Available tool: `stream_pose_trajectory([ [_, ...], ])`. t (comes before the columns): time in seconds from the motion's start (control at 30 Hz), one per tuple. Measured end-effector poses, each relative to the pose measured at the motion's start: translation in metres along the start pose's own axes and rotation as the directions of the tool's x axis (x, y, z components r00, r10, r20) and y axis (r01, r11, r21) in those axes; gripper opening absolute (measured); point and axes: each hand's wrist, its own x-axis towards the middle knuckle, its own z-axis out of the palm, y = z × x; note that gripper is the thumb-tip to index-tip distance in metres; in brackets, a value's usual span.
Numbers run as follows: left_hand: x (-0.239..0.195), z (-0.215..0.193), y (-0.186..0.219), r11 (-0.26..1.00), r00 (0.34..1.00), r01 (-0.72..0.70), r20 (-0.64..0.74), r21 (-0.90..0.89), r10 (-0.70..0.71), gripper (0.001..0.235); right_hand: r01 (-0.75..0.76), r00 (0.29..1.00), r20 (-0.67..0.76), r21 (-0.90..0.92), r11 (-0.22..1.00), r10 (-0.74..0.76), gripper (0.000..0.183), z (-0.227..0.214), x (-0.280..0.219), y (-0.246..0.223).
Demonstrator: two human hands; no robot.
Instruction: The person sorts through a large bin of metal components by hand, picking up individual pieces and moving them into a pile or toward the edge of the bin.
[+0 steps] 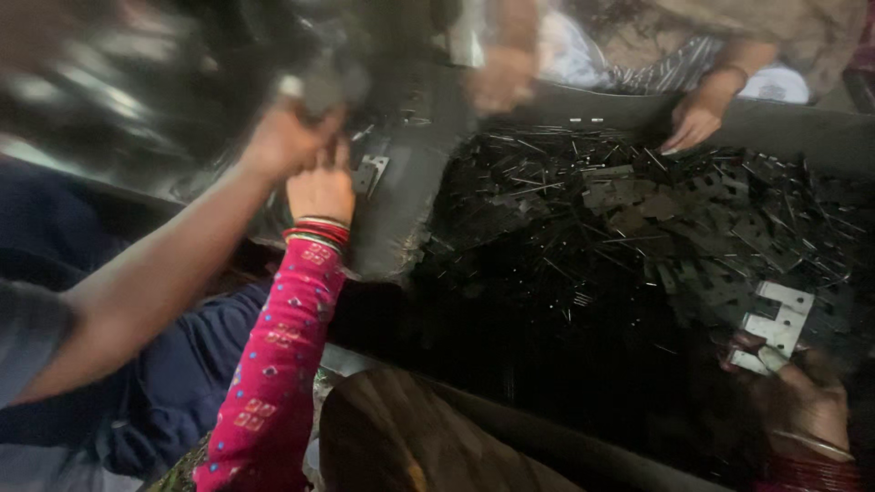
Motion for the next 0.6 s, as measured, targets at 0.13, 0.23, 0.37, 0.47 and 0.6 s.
stream_pose_trajectory([
  [0.13,0.006,0.045,-0.040,0.966,0.994,0.104,-0.001,0.235,-0.107,0.044,-0.008,0.999,-0.038,0.047,0.999,0.010,0.028,0.002,-0.004,0.002],
  [0.23,0.011,0.062,-0.065,0.947,0.941,0.261,0.169,0.185,-0.293,0.042,-0.040,0.996,-0.085,0.012,0.999,0.041,0.032,0.005,-0.002,0.001],
  [0.37,0.017,0.044,-0.037,0.891,0.921,0.296,-0.350,0.344,-0.171,0.049,-0.067,0.986,-0.162,-0.124,0.990,0.047,0.018,-0.003,-0.005,0.009],
  [0.47,0.008,0.000,0.030,0.970,0.942,0.113,-0.333,0.213,-0.036,0.069,-0.039,0.947,-0.318,-0.008,0.999,0.034,0.009,-0.022,0.010,0.030],
  [0.6,-0.024,-0.024,0.145,0.869,0.947,-0.258,0.069,-0.422,0.314,0.016,0.043,0.989,-0.137,-0.070,0.997,-0.052,0.006,-0.031,-0.002,0.026],
])
